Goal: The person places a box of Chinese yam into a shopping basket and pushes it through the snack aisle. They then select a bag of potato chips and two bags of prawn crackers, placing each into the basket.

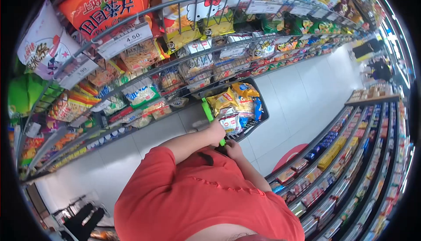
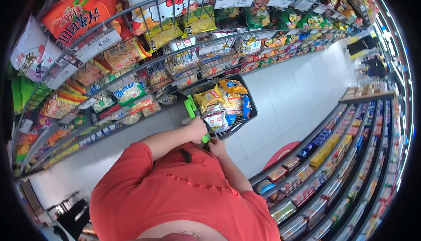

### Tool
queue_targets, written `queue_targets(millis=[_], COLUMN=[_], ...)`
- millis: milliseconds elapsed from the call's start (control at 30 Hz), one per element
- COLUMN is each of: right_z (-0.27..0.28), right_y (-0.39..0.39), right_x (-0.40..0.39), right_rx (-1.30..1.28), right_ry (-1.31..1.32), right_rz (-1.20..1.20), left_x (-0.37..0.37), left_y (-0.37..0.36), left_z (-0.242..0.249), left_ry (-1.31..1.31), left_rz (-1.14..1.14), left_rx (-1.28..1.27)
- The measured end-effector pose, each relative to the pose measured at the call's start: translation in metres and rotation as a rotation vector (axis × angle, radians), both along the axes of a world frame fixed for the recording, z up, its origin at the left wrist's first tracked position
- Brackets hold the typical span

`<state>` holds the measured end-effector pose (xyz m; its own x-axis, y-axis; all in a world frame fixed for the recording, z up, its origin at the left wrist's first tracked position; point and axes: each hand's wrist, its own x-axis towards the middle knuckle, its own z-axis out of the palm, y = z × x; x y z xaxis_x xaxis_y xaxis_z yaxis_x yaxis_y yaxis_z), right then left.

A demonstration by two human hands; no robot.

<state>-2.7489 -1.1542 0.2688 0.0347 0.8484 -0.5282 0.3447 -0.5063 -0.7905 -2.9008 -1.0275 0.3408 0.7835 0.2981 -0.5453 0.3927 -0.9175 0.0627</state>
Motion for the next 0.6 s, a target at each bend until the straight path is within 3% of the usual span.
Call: queue_targets(millis=[67, 133, 300, 500, 600], right_z=[0.011, 0.013, 0.04, 0.025, 0.018], right_y=[-0.009, 0.002, 0.008, -0.024, -0.035], right_x=[-0.012, -0.018, -0.05, -0.086, -0.112], right_rx=[0.169, 0.317, 0.242, 0.339, 0.258], right_ry=[-0.048, -0.105, -0.242, -0.255, -0.237], right_rz=[-0.062, 0.204, 0.259, 0.299, 0.344], left_x=[0.006, 0.008, -0.011, -0.046, -0.072], left_y=[-0.001, -0.003, -0.009, -0.041, -0.06], left_z=[-0.005, 0.008, 0.013, 0.022, 0.023], left_ry=[0.037, 0.068, 0.119, 0.124, 0.089], left_rz=[-0.057, -0.106, -0.109, -0.018, 0.087], left_rx=[0.007, 0.026, -0.048, -0.056, -0.036])
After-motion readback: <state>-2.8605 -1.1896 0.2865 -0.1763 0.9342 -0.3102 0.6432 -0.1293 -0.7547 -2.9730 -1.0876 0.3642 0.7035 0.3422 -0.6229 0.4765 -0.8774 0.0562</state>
